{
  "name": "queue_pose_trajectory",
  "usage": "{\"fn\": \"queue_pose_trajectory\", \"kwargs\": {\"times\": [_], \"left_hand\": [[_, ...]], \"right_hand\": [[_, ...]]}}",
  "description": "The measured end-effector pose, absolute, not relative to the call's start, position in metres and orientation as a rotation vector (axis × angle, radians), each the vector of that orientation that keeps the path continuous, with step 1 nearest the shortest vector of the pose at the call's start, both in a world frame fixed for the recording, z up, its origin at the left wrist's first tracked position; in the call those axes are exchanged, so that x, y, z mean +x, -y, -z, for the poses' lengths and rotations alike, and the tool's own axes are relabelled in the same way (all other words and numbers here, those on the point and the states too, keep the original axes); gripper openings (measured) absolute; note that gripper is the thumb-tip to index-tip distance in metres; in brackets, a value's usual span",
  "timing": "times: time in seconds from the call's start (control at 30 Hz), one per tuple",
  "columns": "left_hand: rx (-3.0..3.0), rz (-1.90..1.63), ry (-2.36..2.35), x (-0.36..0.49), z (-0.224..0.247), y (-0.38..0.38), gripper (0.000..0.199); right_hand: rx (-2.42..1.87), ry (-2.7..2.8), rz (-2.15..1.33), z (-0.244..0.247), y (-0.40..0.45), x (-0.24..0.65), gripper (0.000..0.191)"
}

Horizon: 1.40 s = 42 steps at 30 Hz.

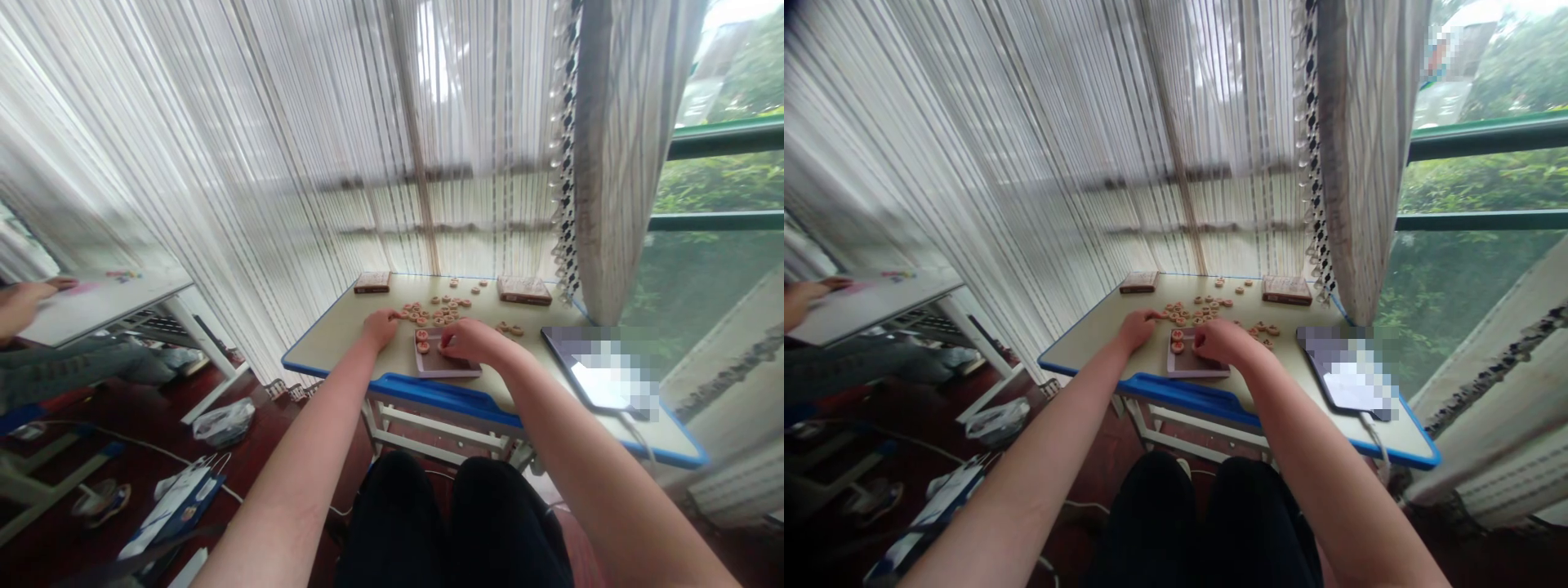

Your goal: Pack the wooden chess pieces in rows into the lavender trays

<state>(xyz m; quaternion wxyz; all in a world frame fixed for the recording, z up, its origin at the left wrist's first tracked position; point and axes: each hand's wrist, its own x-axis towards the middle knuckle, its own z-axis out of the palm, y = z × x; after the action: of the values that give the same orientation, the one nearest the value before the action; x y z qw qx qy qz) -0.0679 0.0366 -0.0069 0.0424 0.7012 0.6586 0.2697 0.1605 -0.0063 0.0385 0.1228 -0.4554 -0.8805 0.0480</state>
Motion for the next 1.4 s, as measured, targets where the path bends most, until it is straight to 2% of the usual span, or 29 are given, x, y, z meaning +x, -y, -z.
{"fn": "queue_pose_trajectory", "kwargs": {"times": [0.17,0.47,0.8,1.4], "left_hand": [[2.134,-0.841,-1.997,-0.068,0.009,-0.037,0.032],[2.101,-0.804,-2.029,-0.066,0.005,-0.035,0.028],[2.119,-0.798,-2.013,-0.066,0.004,-0.034,0.029],[2.165,-0.828,-1.989,-0.067,0.01,-0.038,0.028]], "right_hand": [[-1.155,2.497,-0.099,-0.041,0.018,0.151,0.021],[-0.9,2.604,-0.01,-0.038,0.019,0.141,0.021],[-0.851,2.58,-0.124,-0.032,0.014,0.141,0.019],[-0.931,2.549,-0.103,-0.032,0.011,0.142,0.021]]}}
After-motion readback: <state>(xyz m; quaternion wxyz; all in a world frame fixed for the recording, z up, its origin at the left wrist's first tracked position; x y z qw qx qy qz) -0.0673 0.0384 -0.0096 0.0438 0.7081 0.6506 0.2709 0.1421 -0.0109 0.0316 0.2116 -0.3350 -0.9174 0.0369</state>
